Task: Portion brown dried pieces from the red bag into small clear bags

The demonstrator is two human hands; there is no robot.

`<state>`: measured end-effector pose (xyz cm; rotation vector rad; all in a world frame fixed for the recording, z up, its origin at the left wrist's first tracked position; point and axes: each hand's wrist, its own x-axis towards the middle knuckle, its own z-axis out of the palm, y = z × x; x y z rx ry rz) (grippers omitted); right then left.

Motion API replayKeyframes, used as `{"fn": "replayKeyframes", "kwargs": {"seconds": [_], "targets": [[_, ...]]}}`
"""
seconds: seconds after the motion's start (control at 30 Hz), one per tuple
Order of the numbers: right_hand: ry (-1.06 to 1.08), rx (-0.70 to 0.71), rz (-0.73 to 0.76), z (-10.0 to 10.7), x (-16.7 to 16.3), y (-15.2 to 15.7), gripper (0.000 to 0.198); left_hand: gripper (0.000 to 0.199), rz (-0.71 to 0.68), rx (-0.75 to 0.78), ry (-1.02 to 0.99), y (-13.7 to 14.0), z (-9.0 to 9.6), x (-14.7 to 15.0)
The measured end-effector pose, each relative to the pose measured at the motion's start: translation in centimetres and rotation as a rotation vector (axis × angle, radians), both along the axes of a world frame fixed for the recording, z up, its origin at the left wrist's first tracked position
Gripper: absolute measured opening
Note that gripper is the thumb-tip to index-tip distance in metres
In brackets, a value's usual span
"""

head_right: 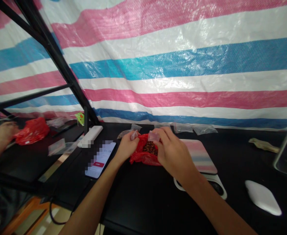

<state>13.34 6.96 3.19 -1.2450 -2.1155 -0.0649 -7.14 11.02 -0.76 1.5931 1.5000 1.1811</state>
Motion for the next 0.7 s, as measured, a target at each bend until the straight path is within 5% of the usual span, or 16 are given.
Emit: {"fn": "replayKeyframes", "kwargs": {"seconds": [0.07, 0.17, 0.37, 0.6, 0.7], "targets": [[0.104, -0.139, 0.118, -0.7, -1.1, -0.5, 0.027, 0.015, 0.017, 0.012, 0.027, 0.0, 0.1, -0.1], [-0.005, -0.263, 0.075, -2.0, -1.5, -0.4, 0.03, 0.014, 0.054, 0.01, 0.082, 0.0, 0.2, -0.3], [-0.369, -0.262, -0.055, -2.4, 0.1, 0.6, 0.037, 0.013, 0.073, 0.004, 0.129, 0.0, 0.2, -0.3], [-0.338, -0.325, -0.06, -2.6, -0.5, 0.4, 0.031, 0.019, -0.095, -0.11, -0.076, 0.0, -0.9, 0.4], [-0.273, -0.33, -0.028, -3.1, -0.3, 0.8, 0.031, 0.019, -0.033, -0.089, -0.102, -0.2, -0.6, 0.8]]}}
